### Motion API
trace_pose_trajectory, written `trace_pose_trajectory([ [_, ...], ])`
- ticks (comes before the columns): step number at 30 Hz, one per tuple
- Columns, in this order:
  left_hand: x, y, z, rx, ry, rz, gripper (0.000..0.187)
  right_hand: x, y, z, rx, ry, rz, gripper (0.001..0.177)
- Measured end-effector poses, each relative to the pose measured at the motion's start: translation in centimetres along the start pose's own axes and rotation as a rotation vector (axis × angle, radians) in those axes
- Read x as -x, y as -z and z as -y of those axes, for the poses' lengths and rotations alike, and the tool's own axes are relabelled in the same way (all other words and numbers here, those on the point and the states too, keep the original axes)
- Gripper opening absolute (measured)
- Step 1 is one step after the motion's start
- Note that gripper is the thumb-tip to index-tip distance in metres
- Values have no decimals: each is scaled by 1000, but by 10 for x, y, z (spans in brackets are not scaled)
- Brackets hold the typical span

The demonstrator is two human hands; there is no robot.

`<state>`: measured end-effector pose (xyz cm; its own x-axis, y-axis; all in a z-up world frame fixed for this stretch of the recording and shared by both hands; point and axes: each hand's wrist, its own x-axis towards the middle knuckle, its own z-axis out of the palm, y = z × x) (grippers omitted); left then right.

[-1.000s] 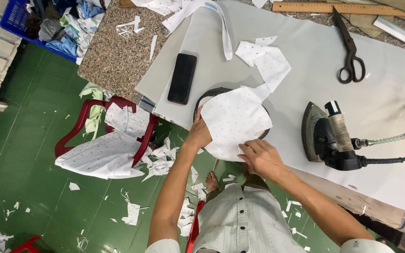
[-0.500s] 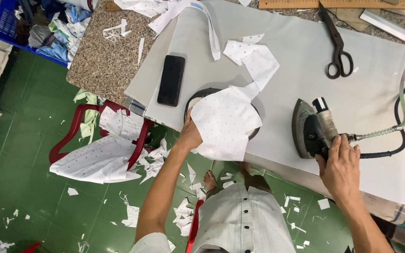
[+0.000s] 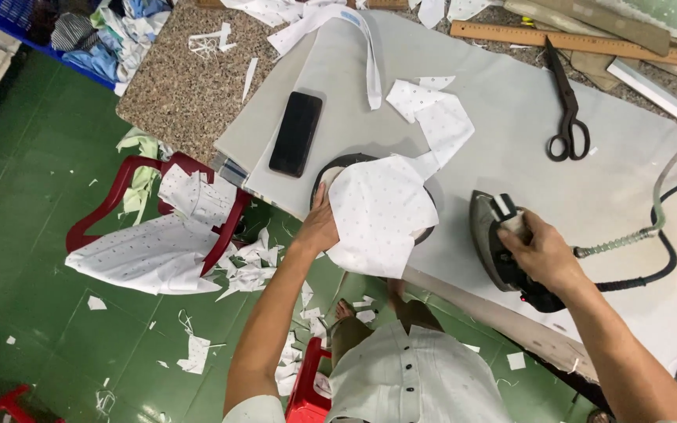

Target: The person irons a piece of patterned white fabric on a curved pressing form, then cuts the fabric with scissors. They iron the cut piece on the table and use a ruler and blue marker to draw lines on the fabric.

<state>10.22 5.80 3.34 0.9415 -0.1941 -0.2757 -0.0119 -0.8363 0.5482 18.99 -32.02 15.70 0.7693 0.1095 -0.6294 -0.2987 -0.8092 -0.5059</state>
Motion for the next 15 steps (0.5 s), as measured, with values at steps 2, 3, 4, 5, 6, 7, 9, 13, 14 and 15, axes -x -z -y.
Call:
trace_pose_trajectory([
  [2,-2,-19,16,-4,-31,-53,73,28,-18,28,195,173,-78,46],
  [3,-3,-27,25,-19,-66,-102,70,42,-28,42,377,348,-155,62],
  [4,-5,-28,24,-16,-67,-101,70,43,-40,53,380,346,-154,62],
  [5,-5,-28,24,-59,-64,-103,72,43,-53,65,446,398,-169,59],
  [6,-5,-29,23,-102,-61,-105,74,44,-65,78,512,450,-185,57],
  [7,-4,-26,22,-103,-65,-105,74,36,-79,87,511,448,-187,57],
  [9,-4,-23,20,-128,-77,-104,75,18,-107,105,574,475,-77,56],
  [13,6,-53,29,-49,-24,-197,104,-7,-139,132,637,446,-128,50],
  [14,19,-52,22,-13,58,-215,117,-13,-141,142,704,452,-154,48],
  [15,33,-50,16,18,138,-228,130,-18,-144,150,765,455,-181,47],
])
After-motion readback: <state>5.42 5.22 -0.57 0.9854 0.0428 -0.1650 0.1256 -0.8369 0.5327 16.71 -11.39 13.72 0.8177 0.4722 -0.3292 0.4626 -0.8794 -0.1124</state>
